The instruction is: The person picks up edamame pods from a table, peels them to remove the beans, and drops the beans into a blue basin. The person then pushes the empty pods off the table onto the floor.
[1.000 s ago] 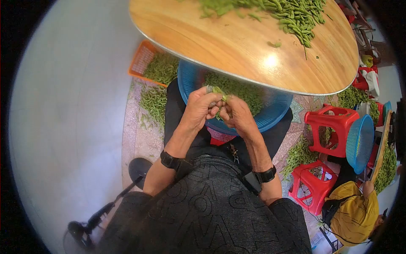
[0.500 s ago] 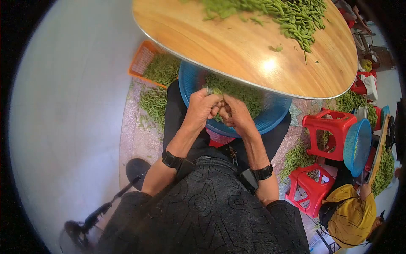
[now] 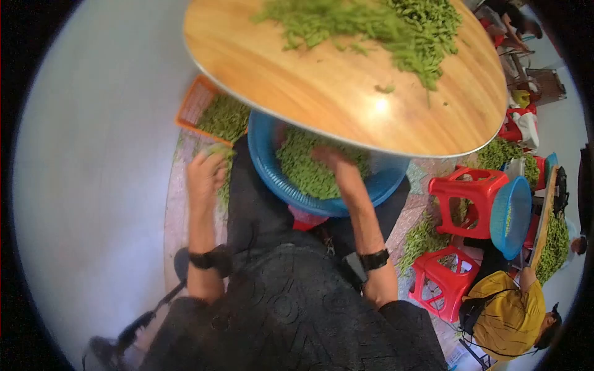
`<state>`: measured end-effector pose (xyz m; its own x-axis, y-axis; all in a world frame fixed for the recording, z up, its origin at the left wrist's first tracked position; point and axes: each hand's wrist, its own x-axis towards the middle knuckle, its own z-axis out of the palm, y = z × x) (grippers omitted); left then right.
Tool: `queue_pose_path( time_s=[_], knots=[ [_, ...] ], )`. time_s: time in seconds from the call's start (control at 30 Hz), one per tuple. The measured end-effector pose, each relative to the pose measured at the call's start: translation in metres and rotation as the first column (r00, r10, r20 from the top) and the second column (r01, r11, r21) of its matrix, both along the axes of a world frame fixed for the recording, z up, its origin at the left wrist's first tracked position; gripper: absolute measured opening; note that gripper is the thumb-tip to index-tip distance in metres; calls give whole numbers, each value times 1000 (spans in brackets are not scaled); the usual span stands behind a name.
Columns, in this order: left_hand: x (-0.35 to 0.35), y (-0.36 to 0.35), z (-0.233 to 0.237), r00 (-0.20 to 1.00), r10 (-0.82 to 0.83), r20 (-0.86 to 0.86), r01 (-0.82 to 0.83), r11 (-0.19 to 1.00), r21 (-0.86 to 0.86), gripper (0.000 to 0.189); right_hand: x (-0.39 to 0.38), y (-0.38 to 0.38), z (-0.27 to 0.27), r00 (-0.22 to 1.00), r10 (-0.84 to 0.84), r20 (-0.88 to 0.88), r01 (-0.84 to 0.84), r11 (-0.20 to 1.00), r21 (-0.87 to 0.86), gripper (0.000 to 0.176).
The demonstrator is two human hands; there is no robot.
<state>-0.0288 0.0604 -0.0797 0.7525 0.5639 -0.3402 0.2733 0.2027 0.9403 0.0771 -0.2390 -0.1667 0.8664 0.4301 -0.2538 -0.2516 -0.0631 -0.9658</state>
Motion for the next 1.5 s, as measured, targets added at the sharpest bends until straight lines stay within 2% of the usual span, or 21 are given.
queue_pose_path(
  time_s=[0.03, 0.17, 0.23, 0.27, 0.37, 0.43, 0.6, 0.67, 0.7, 0.77, 0.8, 0.87, 0.9, 0.97, 1.0, 1.07, 1.17, 1.27, 1.33, 1.43, 1.5],
  knots=[
    [-10, 21, -6, 999, 32, -36, -30, 997, 65, 19, 1, -6, 1, 966, 122, 229, -72, 974, -214, 44],
    [-52, 98, -47, 971, 106, -215, -50, 966, 252, 20, -9, -16, 10, 976, -5, 219, 39, 987, -153, 44],
    [-69, 126, -76, 931, 205, -303, -44, 885, 464, 24, -13, -19, 29, 925, 46, 378, 83, 945, -318, 45],
    [-75, 132, -79, 936, 197, -290, -45, 888, 457, 24, -14, -19, 27, 848, 55, 526, 140, 936, -324, 47],
    [-86, 142, -89, 910, 218, -352, -23, 875, 484, 25, -19, -18, 52, 876, 86, 474, 139, 897, -419, 45],
    [-90, 151, -104, 890, 215, -403, 25, 857, 515, 24, -19, -19, 57, 820, 91, 564, 192, 886, -422, 35],
    [-87, 163, -126, 915, 141, -377, 57, 881, 469, 15, -13, -20, 73, 887, 25, 461, 157, 922, -354, 19],
    [-100, 198, -178, 905, 23, -425, 310, 650, 694, 15, -10, -17, 91, 845, 73, 529, 141, 925, -353, 19],
    [-99, 195, -180, 907, 21, -420, 305, 655, 692, 15, -10, -15, 103, 802, 110, 587, 127, 929, -348, 18],
    [-96, 180, -172, 987, -2, -159, 138, 510, 849, 18, -9, -12, 122, 795, 93, 599, 125, 942, -312, 18],
    [-93, 170, -159, 988, 0, -155, 133, 514, 848, 18, -6, -14, 133, 833, 123, 539, 65, 946, -317, 20],
    [-88, 150, -128, 934, 121, -336, 111, 795, 597, 22, -2, -17, 150, 909, 173, 379, -70, 960, -271, 24],
    [-88, 151, -132, 935, 124, -333, 106, 797, 595, 22, 2, -15, 158, 907, 178, 381, -73, 959, -274, 24],
    [-92, 154, -140, 935, 98, -342, 134, 794, 593, 22, 10, -11, 169, 852, 140, 505, -187, 982, 42, 29],
    [-92, 154, -141, 935, 101, -339, 128, 796, 591, 22, 12, -13, 172, 915, 75, 396, -134, 983, 125, 30],
    [-93, 154, -141, 938, 51, -343, 155, 823, 547, 19, 40, -11, 188, 903, -130, 409, 75, 986, 147, 28],
    [-77, 130, -101, 945, 42, -325, 118, 881, 458, 18, 125, -14, 195, 764, -346, 545, 428, 903, -26, 25],
    [-78, 142, -111, 959, -21, -283, 184, 805, 564, 17, 205, -22, 174, 631, -260, 731, 536, 827, -169, 33],
    [-69, 125, -86, 965, 14, -263, 129, 844, 521, 18, 238, -23, 158, 491, 17, 871, 678, 620, -394, 37],
    [-60, 110, -58, 972, 34, -232, 69, 904, 423, 18, 249, -19, 151, 559, 11, 829, 675, 574, -463, 40],
    [-56, 103, -47, 976, 15, -219, 69, 927, 370, 19, 251, -17, 150, 578, -46, 814, 658, 617, -432, 39]
  ],
)
